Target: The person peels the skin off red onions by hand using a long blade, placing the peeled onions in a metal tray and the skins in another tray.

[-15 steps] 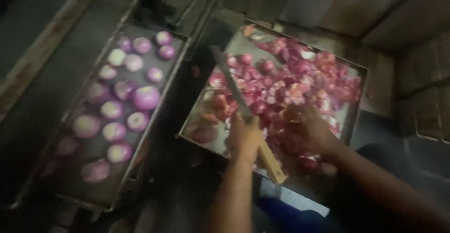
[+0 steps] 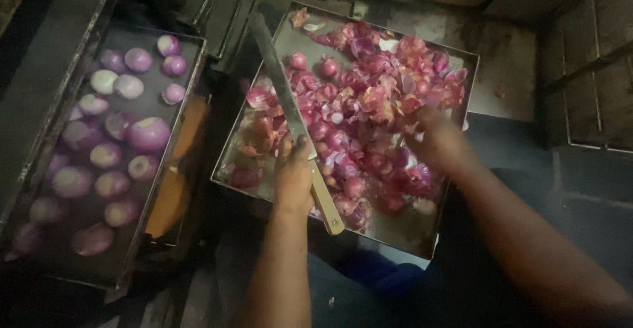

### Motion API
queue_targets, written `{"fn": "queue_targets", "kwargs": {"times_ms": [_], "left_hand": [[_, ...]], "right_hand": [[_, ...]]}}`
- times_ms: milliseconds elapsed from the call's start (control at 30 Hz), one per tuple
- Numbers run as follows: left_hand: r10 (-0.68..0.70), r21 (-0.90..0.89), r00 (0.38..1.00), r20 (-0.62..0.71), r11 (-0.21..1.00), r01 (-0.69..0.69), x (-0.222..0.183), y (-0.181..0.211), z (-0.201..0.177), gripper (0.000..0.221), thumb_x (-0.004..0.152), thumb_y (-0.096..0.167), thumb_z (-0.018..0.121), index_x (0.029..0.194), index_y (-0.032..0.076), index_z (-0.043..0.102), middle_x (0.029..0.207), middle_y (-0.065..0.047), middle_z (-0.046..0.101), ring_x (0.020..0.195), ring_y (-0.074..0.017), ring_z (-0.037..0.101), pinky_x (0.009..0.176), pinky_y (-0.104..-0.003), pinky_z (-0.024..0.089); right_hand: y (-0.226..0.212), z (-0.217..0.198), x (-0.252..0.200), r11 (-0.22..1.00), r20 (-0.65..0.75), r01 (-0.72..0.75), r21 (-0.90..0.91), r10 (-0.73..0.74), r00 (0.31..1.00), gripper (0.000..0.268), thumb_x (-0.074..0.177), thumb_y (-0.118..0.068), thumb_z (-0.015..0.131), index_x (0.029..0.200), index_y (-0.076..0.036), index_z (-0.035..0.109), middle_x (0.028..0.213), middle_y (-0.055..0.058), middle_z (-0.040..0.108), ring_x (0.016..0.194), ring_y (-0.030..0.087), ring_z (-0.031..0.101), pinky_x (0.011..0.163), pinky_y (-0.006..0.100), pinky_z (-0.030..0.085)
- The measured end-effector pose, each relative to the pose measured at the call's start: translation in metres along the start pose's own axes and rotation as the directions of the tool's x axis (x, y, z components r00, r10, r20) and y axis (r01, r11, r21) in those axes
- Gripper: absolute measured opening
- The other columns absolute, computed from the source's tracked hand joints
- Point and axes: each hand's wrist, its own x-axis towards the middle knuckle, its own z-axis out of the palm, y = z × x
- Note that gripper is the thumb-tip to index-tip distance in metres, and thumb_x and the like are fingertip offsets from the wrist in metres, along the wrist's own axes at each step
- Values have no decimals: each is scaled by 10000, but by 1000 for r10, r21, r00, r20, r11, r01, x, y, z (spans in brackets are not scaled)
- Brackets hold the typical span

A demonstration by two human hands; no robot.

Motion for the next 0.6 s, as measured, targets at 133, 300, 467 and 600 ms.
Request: {"fn": "queue_targets", "kwargs": {"times_ms": [133, 300, 467, 600], "left_hand": [[-191, 104, 979, -66, 975, 197, -8, 4, 11, 358, 934, 452, 567, 1189, 201, 553, 789, -76, 650, 471, -178, 573, 383, -354, 501], [-89, 381, 991, -100, 917, 121, -22, -2, 18, 266, 952, 277, 680, 1103, 70, 606, 839, -48, 659, 511, -139, 569, 404, -319, 472], [-2, 395, 997, -74, 918, 31, -38, 0, 26, 163, 942, 177, 613, 1074, 82, 624, 829, -40, 704, 503, -121, 583, 412, -296, 496], [27, 267, 998, 58, 963, -41, -44, -3, 41, 203, 983, 268, 600, 1081, 91, 615, 849, -30, 729, 502, -119, 584, 420, -281, 483]], "right_hand": [[-25, 46, -10, 967, 492, 168, -190, -54, 869, 530, 912, -227, 660, 1433, -309, 609, 1512, 128, 450, 1135, 333, 621, 948, 451, 535], [-25, 72, -5, 995, 219, 86, -43, -75, 973, 425, 910, -190, 688, 1315, -117, 583, 1221, 161, 651, 1069, 379, 677, 904, 498, 551], [-5, 41, 13, 683, 92, -90, 725, 34, 995, 465, 887, -254, 724, 1238, -95, 465, 1027, 132, 672, 849, 315, 700, 671, 431, 577], [8, 10, 6, -135, 233, -249, 959, -121, 965, 424, 866, -251, 710, 1251, -178, 545, 1037, 74, 663, 753, 234, 623, 529, 358, 498]]}}
